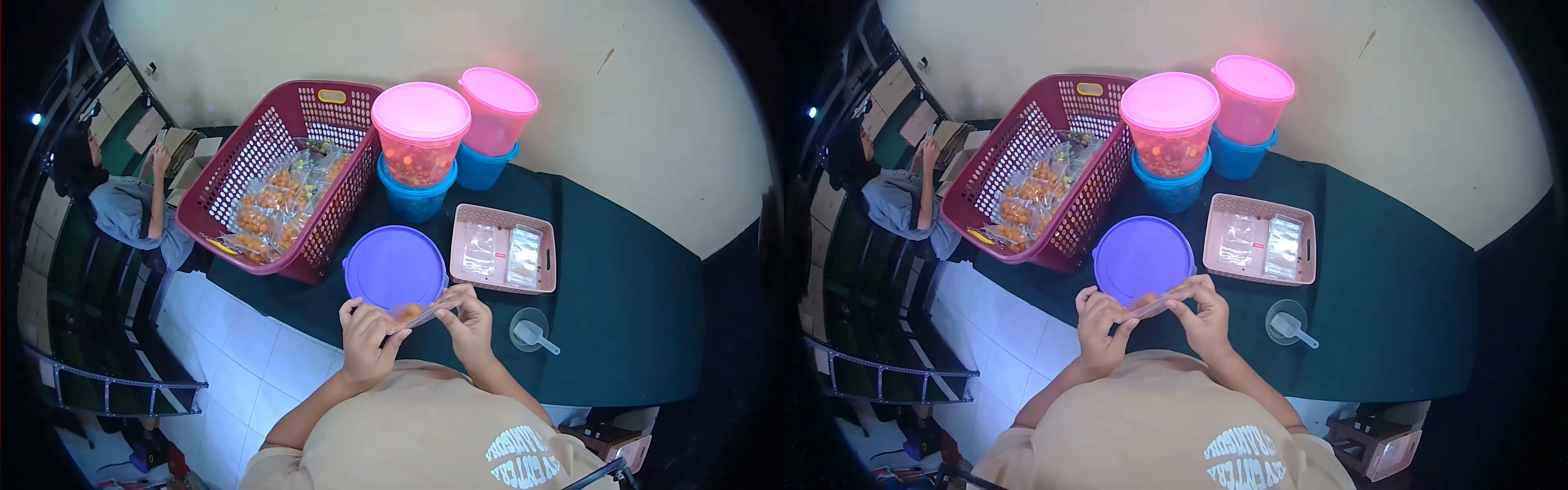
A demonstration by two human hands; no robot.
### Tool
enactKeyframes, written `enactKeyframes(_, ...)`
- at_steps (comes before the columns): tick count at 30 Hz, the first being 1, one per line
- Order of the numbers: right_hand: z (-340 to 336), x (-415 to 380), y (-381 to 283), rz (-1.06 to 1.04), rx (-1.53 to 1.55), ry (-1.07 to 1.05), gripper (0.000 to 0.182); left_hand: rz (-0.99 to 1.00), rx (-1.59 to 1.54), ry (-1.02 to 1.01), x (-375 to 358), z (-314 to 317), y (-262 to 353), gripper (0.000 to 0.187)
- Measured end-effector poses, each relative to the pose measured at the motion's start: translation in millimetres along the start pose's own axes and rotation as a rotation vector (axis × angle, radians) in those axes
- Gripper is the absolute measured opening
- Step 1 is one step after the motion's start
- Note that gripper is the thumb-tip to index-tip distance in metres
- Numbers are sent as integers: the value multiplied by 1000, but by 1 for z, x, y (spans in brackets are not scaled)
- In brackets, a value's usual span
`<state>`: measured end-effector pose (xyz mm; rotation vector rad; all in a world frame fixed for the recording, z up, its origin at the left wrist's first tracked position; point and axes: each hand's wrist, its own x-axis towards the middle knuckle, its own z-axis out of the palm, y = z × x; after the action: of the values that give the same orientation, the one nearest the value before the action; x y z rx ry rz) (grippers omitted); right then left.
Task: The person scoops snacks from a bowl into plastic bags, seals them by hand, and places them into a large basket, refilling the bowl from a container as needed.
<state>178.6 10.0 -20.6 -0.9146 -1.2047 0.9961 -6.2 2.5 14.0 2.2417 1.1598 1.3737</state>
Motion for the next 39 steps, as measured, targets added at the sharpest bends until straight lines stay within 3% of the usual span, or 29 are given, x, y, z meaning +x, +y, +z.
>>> enactKeyframes(6, -11, 3, 0, -79, -136, -8, 8, 26, 66, 11, -2, -2, -4, 19)
enactKeyframes(9, -13, 4, -2, -33, -45, -19, 9, 34, 76, 54, 0, 3, -9, 15)
enactKeyframes(10, -10, 5, -6, -46, -46, -36, 9, -66, 57, 169, 1, 8, -11, 20)
enactKeyframes(12, 0, 1, -21, -54, 66, 163, 13, -173, 40, 305, 3, 8, -9, 27)
enactKeyframes(14, 15, 5, -29, -197, 38, 127, 10, -52, -77, 65, 8, 0, 2, 45)
enactKeyframes(16, 29, 2, -37, -276, 33, -39, 11, -33, -107, 22, 14, 2, 16, 57)
enactKeyframes(17, 27, 3, -29, -418, -152, -115, 14, -41, -105, 63, 14, 5, 16, 49)
enactKeyframes(20, 34, 3, -12, -388, -239, -116, 16, -25, -92, 107, 9, 1, 5, 32)
enactKeyframes(21, 40, 7, -14, -447, -244, -43, 22, -1, -95, 90, 7, -3, 3, 23)
enactKeyframes(26, 59, 23, -39, -506, -321, 208, 29, 46, 41, 52, 5, -23, -6, 16)
enactKeyframes(28, 55, 33, -45, -669, -757, -89, 24, 52, 79, 57, 5, -30, -13, 16)
enactKeyframes(29, 59, 35, -44, -621, -759, -160, 19, 48, 94, 63, 5, -34, -17, 15)
enactKeyframes(32, 78, 39, -48, -572, -847, -240, 17, 92, 138, 64, 11, -54, -32, 14)
enactKeyframes(39, 128, 55, -51, -512, -950, -202, 11, 252, 99, 60, 40, -117, -73, 9)
